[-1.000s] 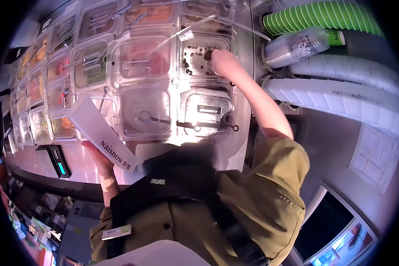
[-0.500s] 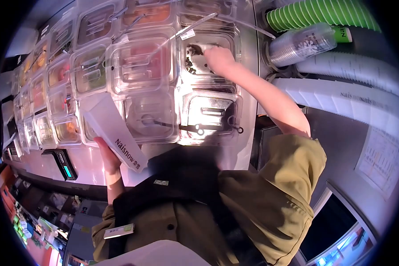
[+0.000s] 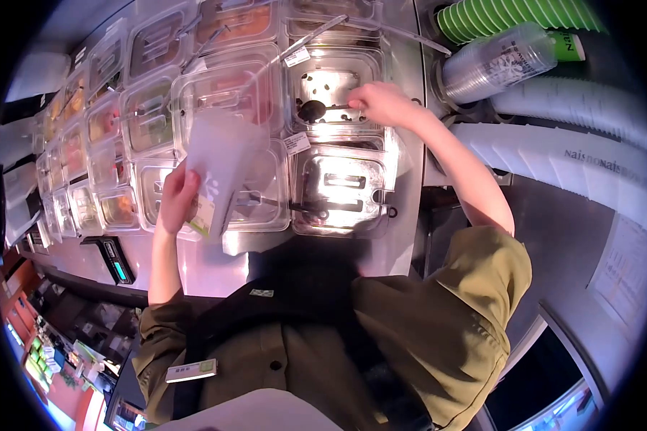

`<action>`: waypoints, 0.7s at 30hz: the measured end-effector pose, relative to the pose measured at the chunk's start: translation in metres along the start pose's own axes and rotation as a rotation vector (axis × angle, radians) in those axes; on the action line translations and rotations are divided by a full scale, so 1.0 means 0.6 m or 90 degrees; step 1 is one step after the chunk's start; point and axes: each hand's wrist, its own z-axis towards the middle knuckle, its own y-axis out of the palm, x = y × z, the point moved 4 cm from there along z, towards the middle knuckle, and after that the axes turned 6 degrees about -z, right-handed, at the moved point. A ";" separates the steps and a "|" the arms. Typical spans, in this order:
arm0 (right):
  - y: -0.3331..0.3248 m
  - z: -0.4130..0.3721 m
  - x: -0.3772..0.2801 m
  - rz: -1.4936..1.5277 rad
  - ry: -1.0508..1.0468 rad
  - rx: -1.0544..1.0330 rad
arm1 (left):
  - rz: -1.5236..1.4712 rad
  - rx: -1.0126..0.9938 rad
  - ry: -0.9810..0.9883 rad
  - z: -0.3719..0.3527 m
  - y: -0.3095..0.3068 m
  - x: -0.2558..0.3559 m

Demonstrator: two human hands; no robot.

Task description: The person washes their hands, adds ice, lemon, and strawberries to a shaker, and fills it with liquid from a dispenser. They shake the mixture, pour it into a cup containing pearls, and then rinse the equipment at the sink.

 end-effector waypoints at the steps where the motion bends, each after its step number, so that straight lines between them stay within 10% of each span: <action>1: 0.004 -0.001 0.014 0.052 0.007 -0.006 | 0.015 -0.013 -0.012 0.011 0.003 0.004; 7: -0.009 -0.048 0.060 0.390 0.074 0.013 | 0.084 -0.105 -0.022 0.074 0.043 0.034; 21: -0.196 -0.244 -0.173 -0.436 -0.160 0.594 | -0.035 -0.165 0.233 0.096 0.134 0.064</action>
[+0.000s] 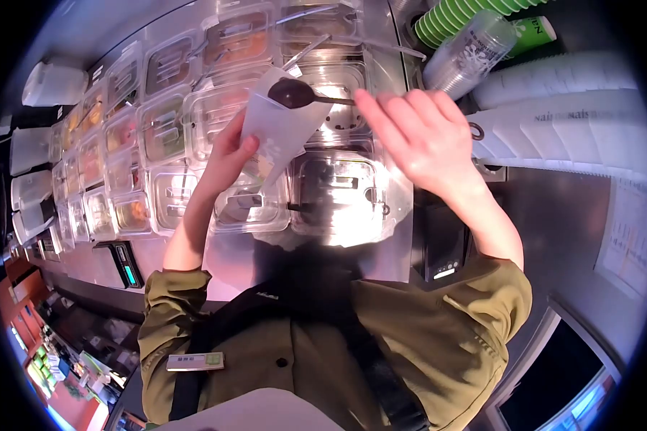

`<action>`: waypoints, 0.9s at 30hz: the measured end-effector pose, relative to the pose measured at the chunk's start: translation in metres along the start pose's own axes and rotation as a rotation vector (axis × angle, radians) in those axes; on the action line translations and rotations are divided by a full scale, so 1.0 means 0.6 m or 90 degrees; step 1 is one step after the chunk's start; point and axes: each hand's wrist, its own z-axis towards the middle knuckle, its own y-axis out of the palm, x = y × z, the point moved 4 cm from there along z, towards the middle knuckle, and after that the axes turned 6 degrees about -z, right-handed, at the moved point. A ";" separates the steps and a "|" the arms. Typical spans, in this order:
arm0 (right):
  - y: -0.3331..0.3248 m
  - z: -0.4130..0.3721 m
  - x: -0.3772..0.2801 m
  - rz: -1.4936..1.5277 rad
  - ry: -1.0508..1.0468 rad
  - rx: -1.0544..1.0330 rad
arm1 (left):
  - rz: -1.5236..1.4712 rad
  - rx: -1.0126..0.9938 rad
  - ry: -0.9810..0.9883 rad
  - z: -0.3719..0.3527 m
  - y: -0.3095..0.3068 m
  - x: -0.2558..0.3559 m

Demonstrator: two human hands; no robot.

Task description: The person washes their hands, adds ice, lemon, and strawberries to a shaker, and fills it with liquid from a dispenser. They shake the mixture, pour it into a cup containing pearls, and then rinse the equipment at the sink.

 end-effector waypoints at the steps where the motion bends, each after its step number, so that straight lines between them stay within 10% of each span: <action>1: -0.002 -0.004 0.008 -0.005 0.002 0.013 | -0.013 0.010 0.006 -0.003 -0.001 0.002; 7: 0.166 -0.048 0.020 0.140 0.262 -0.362 | -0.013 0.161 0.037 -0.091 -0.036 -0.003; 14: 0.309 0.023 -0.088 0.057 0.103 -0.212 | -0.035 0.565 0.129 -0.387 -0.152 -0.025; 16: 0.254 0.119 -0.166 0.319 0.067 -0.113 | -0.024 0.658 0.097 -0.411 -0.154 -0.025; 17: 0.335 0.123 -0.208 0.270 0.026 -0.241 | -0.035 0.683 0.097 -0.421 -0.153 -0.034; 19: 0.412 0.140 -0.269 0.457 0.063 -0.110 | -0.142 0.650 0.117 -0.422 -0.135 -0.037; 27: 0.308 0.111 -0.194 0.270 -0.036 -0.382 | -0.149 0.625 0.123 -0.418 -0.124 -0.023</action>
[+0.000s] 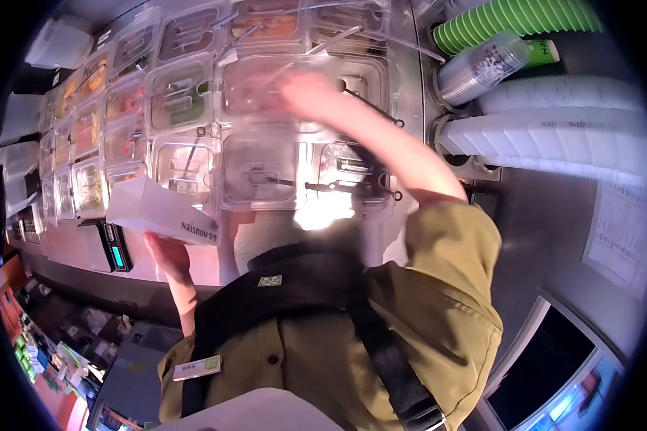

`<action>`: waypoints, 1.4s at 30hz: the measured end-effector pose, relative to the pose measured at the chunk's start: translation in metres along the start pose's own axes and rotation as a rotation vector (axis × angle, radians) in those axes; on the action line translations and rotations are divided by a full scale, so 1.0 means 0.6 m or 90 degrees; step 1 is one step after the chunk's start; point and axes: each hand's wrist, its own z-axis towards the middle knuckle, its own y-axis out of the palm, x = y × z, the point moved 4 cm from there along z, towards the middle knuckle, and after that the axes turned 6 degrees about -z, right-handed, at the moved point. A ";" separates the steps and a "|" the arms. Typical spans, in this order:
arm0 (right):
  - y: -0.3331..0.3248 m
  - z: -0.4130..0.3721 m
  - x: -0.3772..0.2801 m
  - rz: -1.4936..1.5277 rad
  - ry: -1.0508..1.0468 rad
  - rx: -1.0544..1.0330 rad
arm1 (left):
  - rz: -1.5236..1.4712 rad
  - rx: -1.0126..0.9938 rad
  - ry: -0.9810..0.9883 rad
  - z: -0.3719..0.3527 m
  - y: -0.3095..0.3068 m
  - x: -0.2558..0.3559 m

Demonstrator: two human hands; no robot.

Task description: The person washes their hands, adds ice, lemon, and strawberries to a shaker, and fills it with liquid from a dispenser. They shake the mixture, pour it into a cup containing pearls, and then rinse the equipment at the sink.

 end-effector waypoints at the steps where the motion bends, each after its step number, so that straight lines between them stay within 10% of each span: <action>1: 0.000 -0.040 0.039 -0.008 0.055 -0.085 | 0.013 0.017 0.005 -0.001 -0.004 -0.004; 18: 0.000 -0.153 0.101 -0.052 0.042 0.227 | 0.088 0.030 0.016 -0.001 0.018 -0.014; 23: 0.049 -0.282 -0.031 0.066 -0.021 -0.020 | 0.111 0.047 -0.010 -0.007 0.017 -0.021; 34: 0.036 -0.289 0.006 -0.076 -0.002 0.057 | 0.051 -0.103 0.002 -0.009 0.048 -0.025; 42: -0.004 -0.256 0.075 -0.258 -0.266 0.011 | 0.084 -0.120 -0.021 -0.031 0.066 -0.004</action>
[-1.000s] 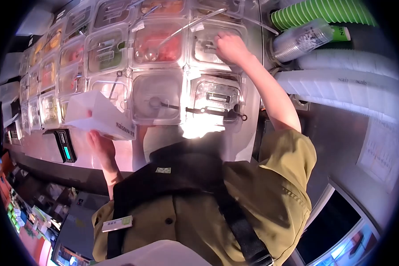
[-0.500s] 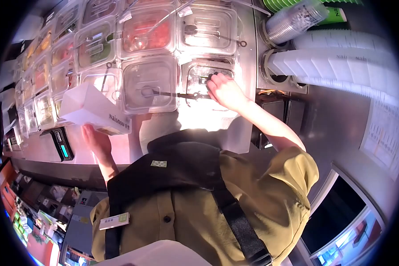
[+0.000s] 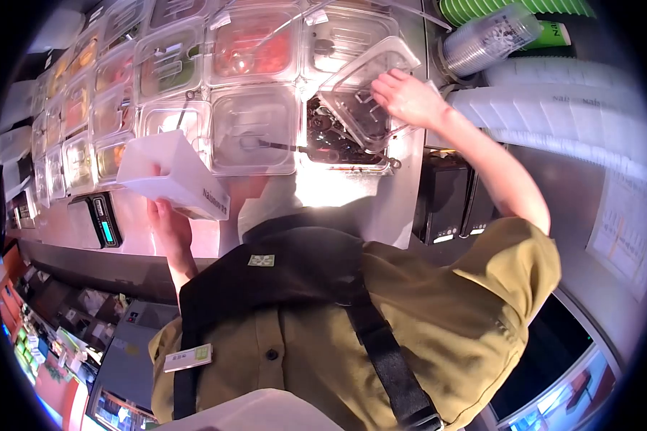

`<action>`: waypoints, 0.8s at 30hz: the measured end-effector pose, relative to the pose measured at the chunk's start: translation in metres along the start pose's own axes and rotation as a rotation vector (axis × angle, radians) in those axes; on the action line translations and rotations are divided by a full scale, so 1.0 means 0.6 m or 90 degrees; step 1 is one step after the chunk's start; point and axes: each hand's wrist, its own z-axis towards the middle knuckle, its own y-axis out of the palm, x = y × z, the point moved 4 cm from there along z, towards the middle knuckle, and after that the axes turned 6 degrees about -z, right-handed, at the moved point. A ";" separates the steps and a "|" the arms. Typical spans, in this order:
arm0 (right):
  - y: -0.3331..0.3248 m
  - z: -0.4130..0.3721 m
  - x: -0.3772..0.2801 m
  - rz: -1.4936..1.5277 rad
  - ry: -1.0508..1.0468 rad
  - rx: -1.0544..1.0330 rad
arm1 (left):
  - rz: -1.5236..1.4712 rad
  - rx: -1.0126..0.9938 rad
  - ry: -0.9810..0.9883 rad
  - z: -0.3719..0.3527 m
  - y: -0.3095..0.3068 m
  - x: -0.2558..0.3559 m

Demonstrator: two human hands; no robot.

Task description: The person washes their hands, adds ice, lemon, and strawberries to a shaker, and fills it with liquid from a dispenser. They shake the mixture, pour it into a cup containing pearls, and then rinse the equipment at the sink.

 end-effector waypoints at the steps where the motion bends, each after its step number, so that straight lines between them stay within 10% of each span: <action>1: 0.001 -0.004 0.013 -0.009 -0.007 -0.035 | 0.001 0.001 -0.002 -0.002 -0.001 0.002; 18: 0.015 0.019 0.021 0.042 0.263 0.280 | 0.014 -0.077 -0.079 -0.024 -0.014 -0.025; 24: 0.077 -0.008 -0.147 0.240 0.376 -0.202 | 0.092 -0.148 -0.156 -0.018 0.013 -0.038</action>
